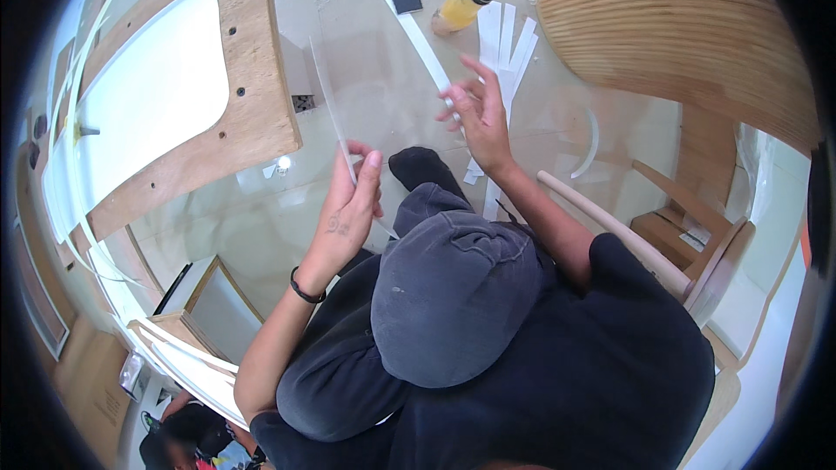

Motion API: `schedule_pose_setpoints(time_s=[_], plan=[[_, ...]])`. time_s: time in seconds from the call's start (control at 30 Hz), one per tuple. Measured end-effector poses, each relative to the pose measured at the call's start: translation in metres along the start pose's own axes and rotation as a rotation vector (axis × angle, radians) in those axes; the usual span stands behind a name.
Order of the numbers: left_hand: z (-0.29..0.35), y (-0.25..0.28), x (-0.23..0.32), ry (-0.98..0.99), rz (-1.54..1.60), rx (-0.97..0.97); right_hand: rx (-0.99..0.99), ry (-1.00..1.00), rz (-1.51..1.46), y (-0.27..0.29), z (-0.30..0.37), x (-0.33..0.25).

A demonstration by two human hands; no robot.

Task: The person applies glue to white plastic strips and attaches them to the edges of a wooden board. They measure, cut, and fit the strips along the board's perimeter, repeating the process for multiple sections.

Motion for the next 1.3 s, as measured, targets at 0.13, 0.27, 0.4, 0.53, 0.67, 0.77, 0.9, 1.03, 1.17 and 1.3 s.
schedule_pose_setpoints(time_s=[0.13,0.27,0.4,0.53,0.67,0.77,0.9,1.03,1.17,1.3], plan=[[0.0,0.008,-0.005,-0.079,-0.026,0.139,0.27,-0.002,0.956,0.075,0.019,0.1],[0.007,0.014,-0.006,-0.063,0.051,0.057,0.326,0.051,1.174,0.119,0.026,0.145],[0.009,0.013,-0.004,0.007,0.034,-0.04,0.264,-0.191,0.918,0.134,0.02,0.155],[0.01,0.012,0.001,0.002,0.055,-0.059,0.291,-0.359,0.681,0.142,0.012,0.16],[0.01,0.014,0.005,0.005,0.072,0.002,0.3,-0.245,0.74,0.15,0.012,0.164],[0.011,0.016,0.007,0.027,0.121,-0.012,0.414,0.035,1.065,0.147,0.012,0.154],[0.011,0.021,0.011,0.09,0.323,-0.223,0.399,0.124,0.949,0.117,0.007,0.12],[0.01,0.022,0.012,0.144,0.594,-0.503,-0.108,-0.192,0.441,0.058,0.006,0.062],[0.006,0.026,0.008,0.221,0.511,-0.587,-0.137,-0.098,-0.11,-0.007,0.003,-0.018],[0.0,0.035,-0.006,-0.002,0.157,-0.524,-0.204,-0.143,-0.398,-0.026,-0.017,-0.071]])
Point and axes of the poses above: each hand's wrist, its own z-axis away from the middle knuckle, its own y-axis out of the back of the hand, x = y × z, the point moved 1 cm from there along -z, towards the middle knuckle, and after that the axes turned 8 degrees about y, right-handed, at the moved point
